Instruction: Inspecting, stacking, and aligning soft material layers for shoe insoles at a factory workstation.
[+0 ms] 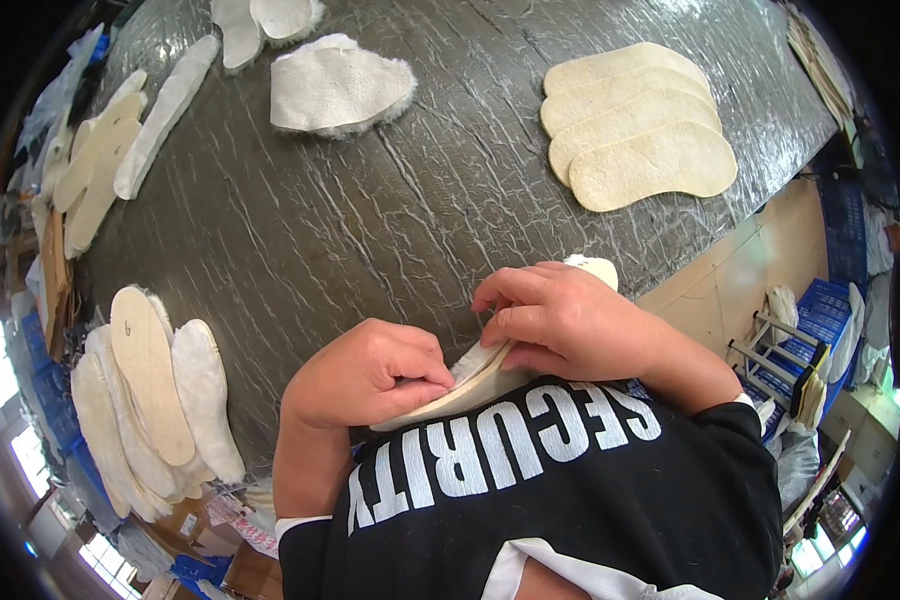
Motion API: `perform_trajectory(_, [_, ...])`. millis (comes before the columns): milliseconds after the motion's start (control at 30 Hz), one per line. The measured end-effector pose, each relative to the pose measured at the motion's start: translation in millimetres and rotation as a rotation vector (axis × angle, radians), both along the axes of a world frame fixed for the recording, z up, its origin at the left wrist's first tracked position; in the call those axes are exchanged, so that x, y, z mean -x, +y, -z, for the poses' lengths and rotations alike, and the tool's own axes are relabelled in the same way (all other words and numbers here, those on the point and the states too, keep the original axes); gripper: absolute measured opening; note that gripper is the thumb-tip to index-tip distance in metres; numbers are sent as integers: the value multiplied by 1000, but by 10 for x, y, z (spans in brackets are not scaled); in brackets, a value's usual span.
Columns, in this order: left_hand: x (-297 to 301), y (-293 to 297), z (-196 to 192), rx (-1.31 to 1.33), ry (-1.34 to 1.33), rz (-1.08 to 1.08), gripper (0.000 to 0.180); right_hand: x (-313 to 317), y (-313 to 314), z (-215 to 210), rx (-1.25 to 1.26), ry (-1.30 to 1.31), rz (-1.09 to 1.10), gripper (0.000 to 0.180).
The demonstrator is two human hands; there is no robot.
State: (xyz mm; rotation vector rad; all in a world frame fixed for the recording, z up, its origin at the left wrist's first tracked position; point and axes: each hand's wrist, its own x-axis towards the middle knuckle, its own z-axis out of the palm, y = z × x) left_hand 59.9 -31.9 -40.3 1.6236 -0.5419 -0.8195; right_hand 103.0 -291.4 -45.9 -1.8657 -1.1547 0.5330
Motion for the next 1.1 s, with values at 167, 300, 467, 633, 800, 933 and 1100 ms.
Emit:
perform_trajectory(167, [-18, -8, -2, -9, -32, 26, 12, -6, -3, 2, -9, -4, -6, 22])
perform_trajectory(300, [-25, -16, -5, -2, -34, 31, 13, 2, -5, 8, -22, -4, -1, 21])
perform_trajectory(467, [-29, -25, -20, 9, -20, 21, 13, -1, -10, 2, -6, -2, -10, 21])
perform_trajectory(633, [-16, -29, -23, 23, -53, -8, 13, 2, -5, -10, 11, -14, -4, 23])
perform_trajectory(800, [-5, -41, -52, 4, -51, -14, 13, 7, -12, -27, 15, -14, -14, 22])
perform_trajectory(933, [0, -35, -47, 1, -45, -12, 13, 15, 4, -19, 5, -42, -6, 16])
perform_trajectory(1100, [19, -21, -40, 1, -42, -14, 12, 41, 22, -19, 1, -45, 4, 13])
